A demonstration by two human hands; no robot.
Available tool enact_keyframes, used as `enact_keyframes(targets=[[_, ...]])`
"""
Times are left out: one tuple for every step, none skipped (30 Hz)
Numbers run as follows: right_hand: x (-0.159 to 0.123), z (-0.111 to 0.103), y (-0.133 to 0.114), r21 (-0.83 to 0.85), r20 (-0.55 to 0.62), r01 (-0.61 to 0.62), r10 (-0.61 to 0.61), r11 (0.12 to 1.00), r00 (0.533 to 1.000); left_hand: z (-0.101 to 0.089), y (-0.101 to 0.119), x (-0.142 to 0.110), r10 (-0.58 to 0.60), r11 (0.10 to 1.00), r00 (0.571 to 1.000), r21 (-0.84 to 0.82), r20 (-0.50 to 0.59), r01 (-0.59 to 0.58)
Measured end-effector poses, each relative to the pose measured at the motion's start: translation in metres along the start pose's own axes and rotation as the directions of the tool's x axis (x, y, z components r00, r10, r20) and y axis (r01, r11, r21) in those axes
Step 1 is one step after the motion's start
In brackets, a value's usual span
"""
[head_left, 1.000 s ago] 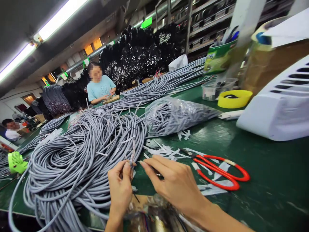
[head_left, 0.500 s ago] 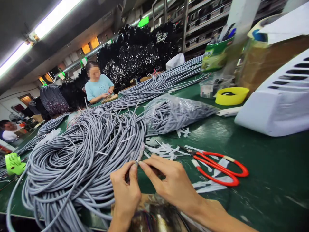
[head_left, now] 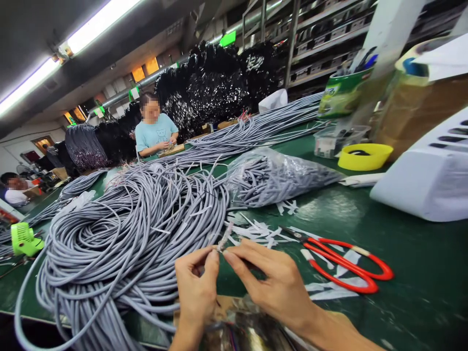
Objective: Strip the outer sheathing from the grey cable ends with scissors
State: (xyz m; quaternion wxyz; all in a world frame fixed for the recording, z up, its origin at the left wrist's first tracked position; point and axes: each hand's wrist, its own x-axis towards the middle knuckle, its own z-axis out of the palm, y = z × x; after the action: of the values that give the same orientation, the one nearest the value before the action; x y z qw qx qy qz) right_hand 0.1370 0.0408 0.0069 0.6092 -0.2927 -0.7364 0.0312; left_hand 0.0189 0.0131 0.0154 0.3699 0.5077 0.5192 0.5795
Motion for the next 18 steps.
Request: enact_keyframes(targets=[[-0.0008, -0.0002, 0.0001, -0.016, -0.018, 0.065, -0.065, 0.998, 0.998, -0.0007, -0.0007, -0.0002, -0.036, 0.998, 0.999, -0.046, -0.017, 0.035], [-0.0014, -0.0005, 0.0004, -0.033, -0.028, 0.118, -0.119, 0.992, 0.992, -0.0014, -0.0017, -0.0004, -0.067, 0.994, 0.997, -0.087, -0.027, 0.065], [-0.0017, -0.0007, 0.0006, -0.048, -0.031, 0.155, -0.157, 0.987, 0.987, -0.0021, -0.0027, -0.0006, -0.092, 0.989, 0.995, -0.122, -0.031, 0.088], [-0.0016, -0.0007, 0.0009, -0.056, -0.029, 0.176, -0.177, 0.983, 0.984, -0.0028, -0.0038, -0.0007, -0.11, 0.983, 0.993, -0.154, -0.029, 0.105], [-0.0011, -0.0006, 0.001, -0.051, -0.024, 0.175, -0.177, 0.983, 0.984, -0.0033, -0.0048, -0.0004, -0.126, 0.976, 0.992, -0.183, -0.029, 0.118], [-0.0003, -0.0002, 0.0009, -0.032, -0.013, 0.151, -0.151, 0.988, 0.988, -0.0036, -0.0055, 0.0001, -0.142, 0.969, 0.989, -0.209, -0.033, 0.133], [0.0007, 0.0004, 0.0008, -0.005, 0.005, 0.101, -0.101, 0.995, 0.995, -0.0038, -0.0059, 0.0008, -0.159, 0.963, 0.987, -0.227, -0.037, 0.147], [0.0019, 0.001, 0.0005, 0.027, 0.03, 0.032, -0.033, 0.999, 0.999, -0.004, -0.0058, 0.0017, -0.175, 0.959, 0.984, -0.234, -0.032, 0.162], [0.003, 0.0016, 0.0001, 0.063, 0.064, -0.047, 0.043, 0.997, 0.997, -0.0043, -0.0054, 0.0026, -0.188, 0.956, 0.982, -0.234, -0.019, 0.179], [0.0039, 0.0021, -0.0002, 0.102, 0.106, -0.124, 0.114, 0.987, 0.988, -0.0047, -0.0047, 0.0035, -0.2, 0.953, 0.98, -0.231, 0.011, 0.197], [0.0046, 0.0025, -0.0006, 0.138, 0.151, -0.191, 0.17, 0.972, 0.974, -0.0053, -0.0039, 0.0043, -0.211, 0.948, 0.976, -0.233, 0.059, 0.219], [0.0051, 0.0027, -0.0009, 0.174, 0.193, -0.241, 0.207, 0.955, 0.959, -0.006, -0.0031, 0.005, -0.222, 0.939, 0.968, -0.243, 0.117, 0.245], [0.0055, 0.0028, -0.0013, 0.208, 0.224, -0.273, 0.226, 0.939, 0.948, -0.0069, -0.0023, 0.0055, -0.232, 0.926, 0.958, -0.262, 0.172, 0.271], [0.0057, 0.0027, -0.0017, 0.235, 0.246, -0.292, 0.234, 0.927, 0.941, -0.0077, -0.0017, 0.0059, -0.24, 0.91, 0.946, -0.288, 0.219, 0.298], [0.0058, 0.0025, -0.0022, 0.252, 0.256, -0.298, 0.233, 0.921, 0.938, -0.0084, -0.0012, 0.0063, -0.249, 0.893, 0.934, -0.312, 0.256, 0.324], [0.0058, 0.0022, -0.0028, 0.259, 0.255, -0.291, 0.225, 0.921, 0.94, -0.0088, -0.0008, 0.0067, -0.257, 0.878, 0.925, -0.331, 0.282, 0.345], [0.0057, 0.0019, -0.0035, 0.258, 0.241, -0.269, 0.208, 0.928, 0.948, -0.0089, -0.0002, 0.0071, -0.263, 0.867, 0.92, -0.346, 0.292, 0.358], [0.0055, 0.0016, -0.0042, 0.248, 0.216, -0.231, 0.179, 0.941, 0.96, -0.0087, 0.0005, 0.0074, -0.269, 0.859, 0.918, -0.358, 0.293, 0.366]])
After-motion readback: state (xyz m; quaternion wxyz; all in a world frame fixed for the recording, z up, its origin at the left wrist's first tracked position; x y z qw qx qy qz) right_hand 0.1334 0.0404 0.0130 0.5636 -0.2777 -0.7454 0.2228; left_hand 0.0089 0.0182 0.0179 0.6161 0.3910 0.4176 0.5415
